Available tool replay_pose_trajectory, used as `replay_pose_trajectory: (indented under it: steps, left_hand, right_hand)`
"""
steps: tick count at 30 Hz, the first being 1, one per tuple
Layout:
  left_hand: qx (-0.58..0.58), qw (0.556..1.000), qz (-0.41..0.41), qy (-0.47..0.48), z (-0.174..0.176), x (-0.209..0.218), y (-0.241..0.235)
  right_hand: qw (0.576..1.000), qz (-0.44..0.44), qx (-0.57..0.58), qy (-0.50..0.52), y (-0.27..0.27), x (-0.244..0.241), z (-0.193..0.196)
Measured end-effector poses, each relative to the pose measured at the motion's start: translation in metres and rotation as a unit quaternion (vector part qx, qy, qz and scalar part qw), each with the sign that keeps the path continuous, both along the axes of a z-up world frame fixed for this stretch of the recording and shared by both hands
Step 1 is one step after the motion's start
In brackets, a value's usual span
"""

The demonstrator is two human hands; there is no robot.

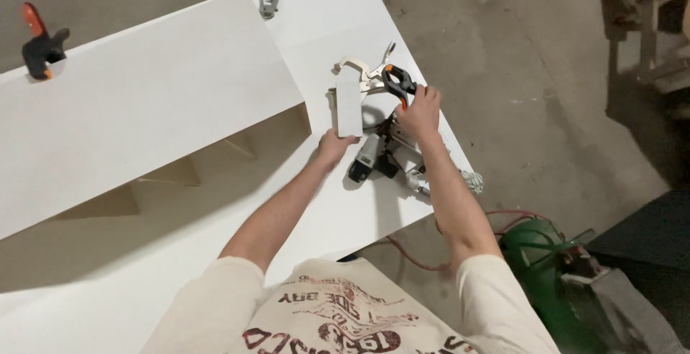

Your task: Measuring, positioning, and securing wooden dividers into a frame using clamps and a pneumatic nail gun.

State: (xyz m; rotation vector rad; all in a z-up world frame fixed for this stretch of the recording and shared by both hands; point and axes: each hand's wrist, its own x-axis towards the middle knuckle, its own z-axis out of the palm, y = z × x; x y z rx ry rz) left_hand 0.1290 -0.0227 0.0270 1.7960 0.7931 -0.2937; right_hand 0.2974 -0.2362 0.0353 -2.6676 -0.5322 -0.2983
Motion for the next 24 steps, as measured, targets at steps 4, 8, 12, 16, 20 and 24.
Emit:
replay_pose_trajectory:
  steps: [4, 8, 12, 16, 20, 24]
  left_hand:
    - [-0.029, 0.996, -0.071, 0.035, 0.077, -0.075, 0.005]
    - [-0.063, 0.991, -0.114, -0.005, 0.180, -0.162, 0.043]
    - [0.023, 0.987, -0.085, -0.135, 0.237, -0.234, 0.137]
    - [0.287, 0.947, -0.005, -0.145, 0.300, -0.286, 0.244]
    - [0.458, 0.884, 0.009, -0.092, 0.247, -0.311, 0.407]
    - [0.571, 0.815, 0.012, -0.099, 0.179, -0.311, 0.552]
  right_hand:
    - [0.983, 0.009, -0.138, 0.121, 0.043, 0.056, -0.027]
    - [0.970, 0.053, -0.178, 0.157, 0.055, 0.071, -0.053]
    - [0.970, 0.048, -0.133, 0.199, 0.058, 0.071, -0.033]
    - [0.963, 0.030, -0.148, 0.224, 0.052, 0.065, -0.021]
    - [0.968, 0.026, -0.129, 0.216, 0.055, 0.043, 0.006]
    - [0.989, -0.007, 0.091, 0.112, 0.087, -0.027, 0.073]
